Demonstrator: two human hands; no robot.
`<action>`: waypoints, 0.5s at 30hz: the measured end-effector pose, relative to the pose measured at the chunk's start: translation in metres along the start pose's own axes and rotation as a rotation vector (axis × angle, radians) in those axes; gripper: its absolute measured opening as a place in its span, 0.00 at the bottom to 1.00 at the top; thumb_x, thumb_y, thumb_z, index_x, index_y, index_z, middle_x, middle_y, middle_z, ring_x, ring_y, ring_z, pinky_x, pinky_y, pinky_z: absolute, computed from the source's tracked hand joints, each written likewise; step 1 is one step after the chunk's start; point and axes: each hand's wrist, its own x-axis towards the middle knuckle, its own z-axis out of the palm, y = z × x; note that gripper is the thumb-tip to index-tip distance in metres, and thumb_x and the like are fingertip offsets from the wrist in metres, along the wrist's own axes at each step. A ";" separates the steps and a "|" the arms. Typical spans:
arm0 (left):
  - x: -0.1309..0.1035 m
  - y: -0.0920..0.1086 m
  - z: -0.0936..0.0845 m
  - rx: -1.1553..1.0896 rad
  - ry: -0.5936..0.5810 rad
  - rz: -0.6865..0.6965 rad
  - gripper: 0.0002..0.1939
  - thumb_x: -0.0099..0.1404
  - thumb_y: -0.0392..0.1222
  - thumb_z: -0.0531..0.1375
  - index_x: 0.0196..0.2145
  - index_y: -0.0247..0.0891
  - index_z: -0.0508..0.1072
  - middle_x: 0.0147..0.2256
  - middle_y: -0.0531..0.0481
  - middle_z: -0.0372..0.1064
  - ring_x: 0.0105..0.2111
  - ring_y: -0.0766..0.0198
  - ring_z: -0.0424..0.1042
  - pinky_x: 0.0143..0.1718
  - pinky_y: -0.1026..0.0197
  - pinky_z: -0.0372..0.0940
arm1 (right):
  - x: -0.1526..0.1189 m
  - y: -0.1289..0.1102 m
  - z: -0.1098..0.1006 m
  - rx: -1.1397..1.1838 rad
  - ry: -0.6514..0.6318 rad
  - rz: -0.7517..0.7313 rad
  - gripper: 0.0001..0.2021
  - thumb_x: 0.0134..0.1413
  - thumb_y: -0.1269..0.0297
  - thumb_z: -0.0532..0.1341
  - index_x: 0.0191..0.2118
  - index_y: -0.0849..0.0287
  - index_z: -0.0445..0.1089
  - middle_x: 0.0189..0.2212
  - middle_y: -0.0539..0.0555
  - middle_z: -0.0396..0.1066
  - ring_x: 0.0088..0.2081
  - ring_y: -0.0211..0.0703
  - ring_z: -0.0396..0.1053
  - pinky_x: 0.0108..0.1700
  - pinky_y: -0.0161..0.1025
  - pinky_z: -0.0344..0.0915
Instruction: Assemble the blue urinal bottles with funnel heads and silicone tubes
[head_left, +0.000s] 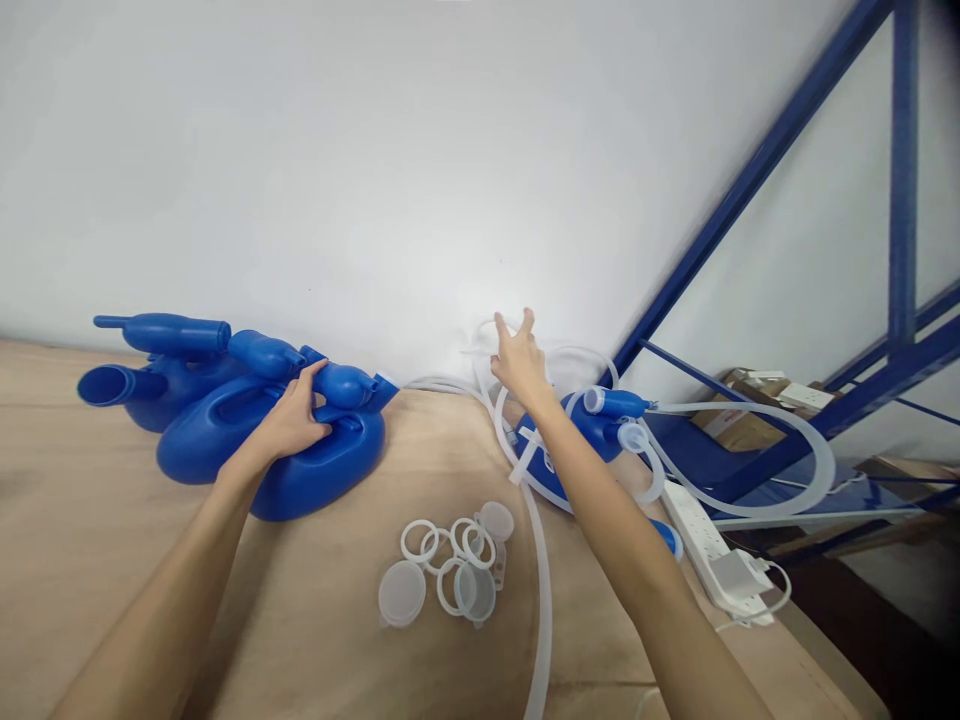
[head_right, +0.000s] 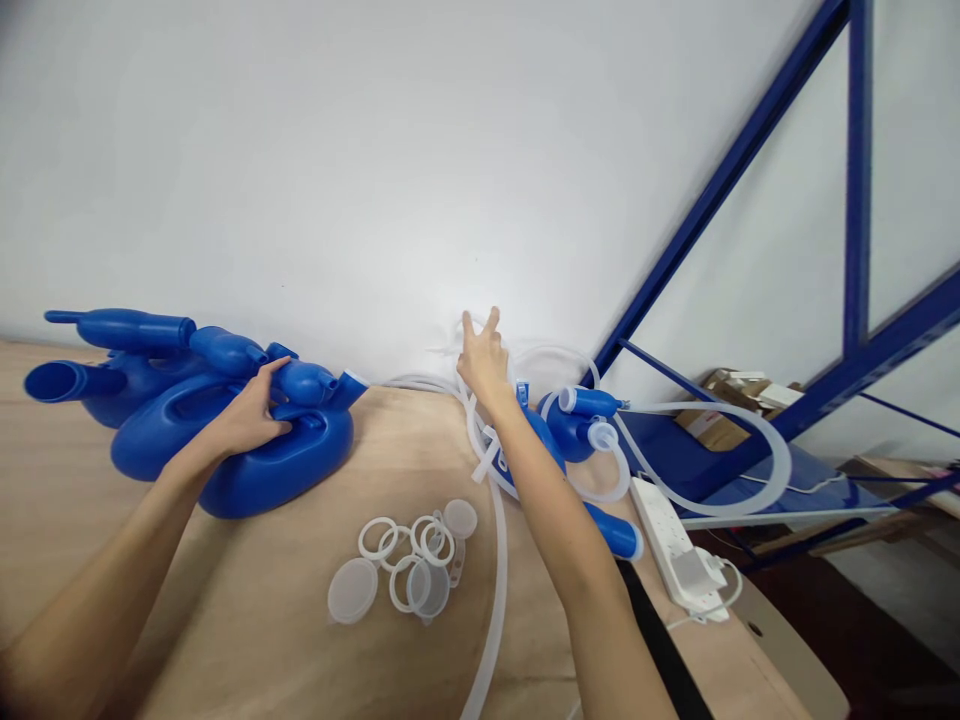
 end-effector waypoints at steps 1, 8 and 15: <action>0.000 0.000 0.000 -0.001 -0.003 -0.003 0.58 0.46 0.42 0.62 0.74 0.35 0.48 0.49 0.39 0.68 0.55 0.37 0.70 0.56 0.40 0.69 | 0.001 0.005 -0.005 0.006 -0.031 0.045 0.40 0.65 0.70 0.61 0.78 0.60 0.45 0.74 0.80 0.41 0.61 0.67 0.70 0.56 0.55 0.71; 0.001 -0.001 0.000 -0.005 -0.003 -0.016 0.58 0.46 0.43 0.63 0.74 0.35 0.48 0.47 0.41 0.67 0.53 0.39 0.71 0.53 0.42 0.70 | -0.002 0.030 -0.021 0.129 -0.048 0.073 0.30 0.65 0.68 0.61 0.70 0.63 0.61 0.61 0.72 0.66 0.60 0.66 0.71 0.59 0.55 0.69; 0.000 -0.002 0.002 -0.009 0.012 0.006 0.58 0.47 0.42 0.63 0.74 0.35 0.48 0.51 0.39 0.67 0.54 0.39 0.71 0.54 0.42 0.70 | -0.005 0.025 -0.039 0.225 0.172 -0.048 0.28 0.63 0.71 0.61 0.68 0.60 0.66 0.64 0.67 0.65 0.62 0.63 0.67 0.61 0.53 0.67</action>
